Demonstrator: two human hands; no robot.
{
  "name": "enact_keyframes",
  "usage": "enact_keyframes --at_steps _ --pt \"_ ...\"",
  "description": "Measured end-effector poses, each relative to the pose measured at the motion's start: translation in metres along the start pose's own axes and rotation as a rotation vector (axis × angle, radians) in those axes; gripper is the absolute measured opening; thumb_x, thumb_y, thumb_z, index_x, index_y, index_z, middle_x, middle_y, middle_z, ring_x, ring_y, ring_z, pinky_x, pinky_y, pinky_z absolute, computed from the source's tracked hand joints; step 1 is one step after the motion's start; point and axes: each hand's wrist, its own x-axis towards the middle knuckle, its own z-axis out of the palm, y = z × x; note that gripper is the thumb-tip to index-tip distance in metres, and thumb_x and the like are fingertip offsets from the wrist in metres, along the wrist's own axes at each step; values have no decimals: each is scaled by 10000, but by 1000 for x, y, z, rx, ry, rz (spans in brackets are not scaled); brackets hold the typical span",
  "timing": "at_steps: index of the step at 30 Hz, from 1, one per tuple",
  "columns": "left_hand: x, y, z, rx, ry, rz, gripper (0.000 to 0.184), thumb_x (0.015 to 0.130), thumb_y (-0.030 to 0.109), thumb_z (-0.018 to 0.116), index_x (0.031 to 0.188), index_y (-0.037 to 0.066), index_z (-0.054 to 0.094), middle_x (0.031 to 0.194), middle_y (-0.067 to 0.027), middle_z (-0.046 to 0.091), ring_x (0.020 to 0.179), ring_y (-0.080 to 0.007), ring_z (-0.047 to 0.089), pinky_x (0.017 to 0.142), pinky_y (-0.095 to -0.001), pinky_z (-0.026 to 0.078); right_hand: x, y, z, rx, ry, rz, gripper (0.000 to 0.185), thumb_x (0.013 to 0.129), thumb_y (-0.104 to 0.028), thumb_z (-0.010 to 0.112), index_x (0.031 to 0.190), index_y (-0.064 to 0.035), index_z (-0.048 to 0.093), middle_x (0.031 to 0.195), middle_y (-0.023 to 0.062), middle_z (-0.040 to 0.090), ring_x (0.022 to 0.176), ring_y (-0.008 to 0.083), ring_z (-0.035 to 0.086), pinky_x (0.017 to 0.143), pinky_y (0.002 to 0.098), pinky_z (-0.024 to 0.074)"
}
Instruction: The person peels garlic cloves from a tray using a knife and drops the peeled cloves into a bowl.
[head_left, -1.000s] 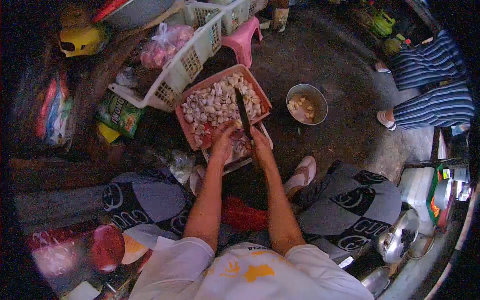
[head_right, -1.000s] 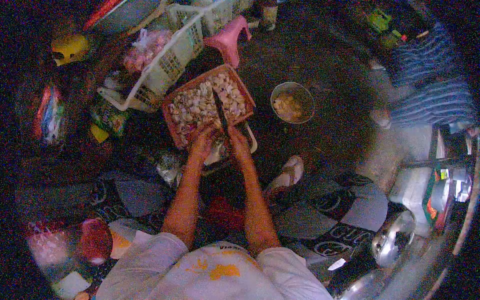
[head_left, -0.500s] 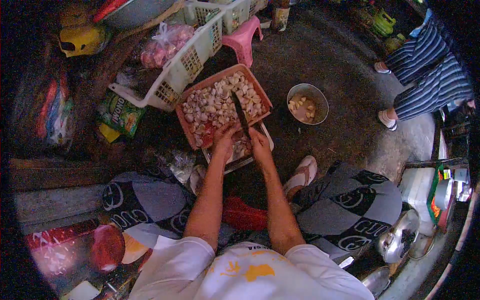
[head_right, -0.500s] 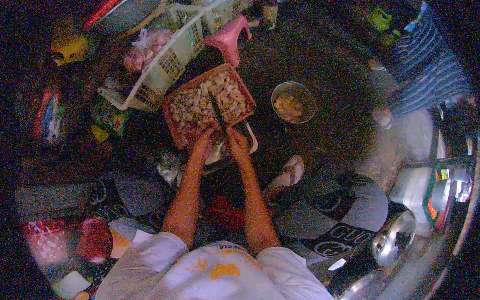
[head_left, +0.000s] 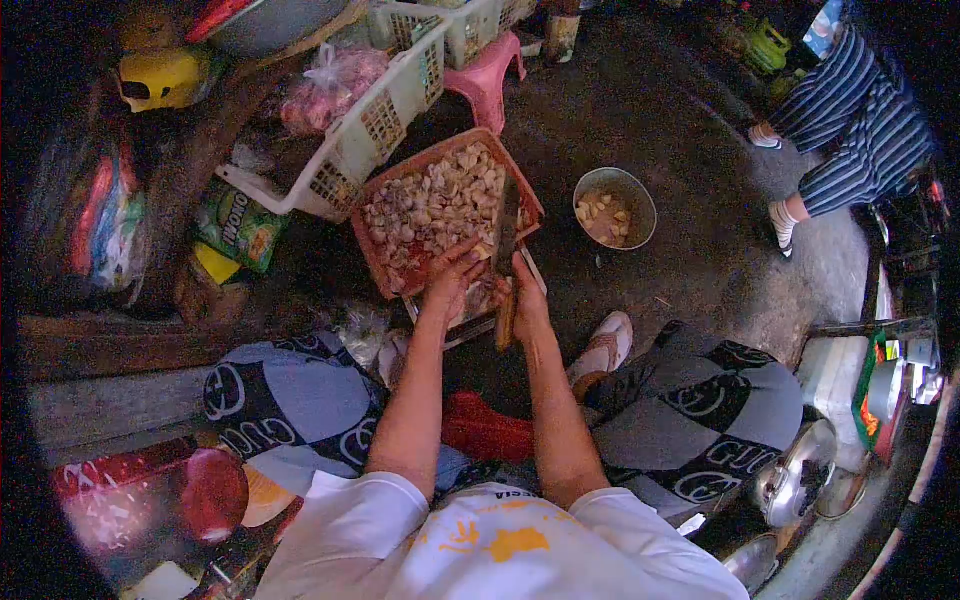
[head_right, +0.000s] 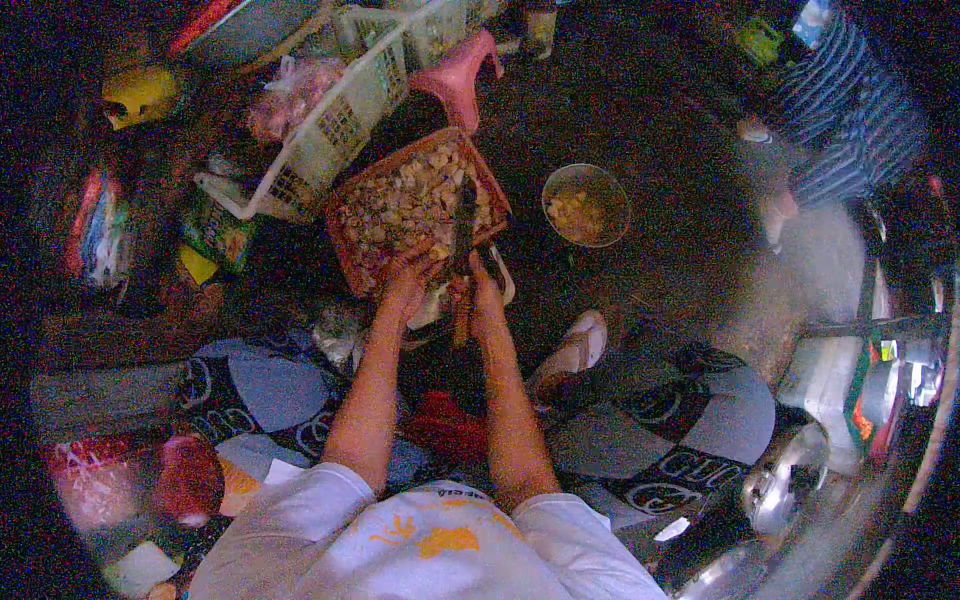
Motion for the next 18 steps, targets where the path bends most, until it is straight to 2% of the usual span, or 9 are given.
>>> enact_keyframes --at_steps 3,6,9,12,15,18 --pt "-4 0 4 10 1 23 338 770 50 595 1098 5 526 1132 -79 520 999 -192 519 875 -327 417 0 0 2 46 -26 0 319 816 -418 525 855 -102 523 558 0 470 451 112 435 415 253 387" --pt "-3 -7 0 -168 3 23 316 767 37 596 1076 3 538 1119 -82 532 977 -192 533 862 -313 425 -4 -3 8 127 -47 18 332 817 -434 514 844 -102 518 541 -4 453 438 114 423 409 255 383" --pt "7 -20 -1 -72 138 -21 274 756 24 604 1024 -5 553 1054 -86 565 919 -182 562 819 -289 450 -2 -1 2 169 -111 97 240 828 -363 530 949 -178 436 538 -10 385 454 110 384 425 226 333" --pt "4 -17 6 22 159 41 244 744 14 614 979 -15 556 971 -85 592 859 -175 584 764 -265 471 -1 0 0 158 -143 94 237 827 -364 529 957 -184 444 533 -15 381 455 110 384 426 231 337" --pt "12 -25 -3 -45 144 25 230 738 12 617 958 -18 556 919 -86 598 828 -169 589 717 -253 482 -9 -5 9 85 -41 60 247 832 -361 523 969 -170 447 541 -15 387 450 107 380 427 230 344" --pt "8 -19 3 17 177 58 218 744 10 599 958 -15 560 907 -84 599 820 -169 587 705 -252 483 -4 -2 5 116 -74 56 260 833 -364 522 967 -153 450 553 -14 397 444 105 376 427 234 350"
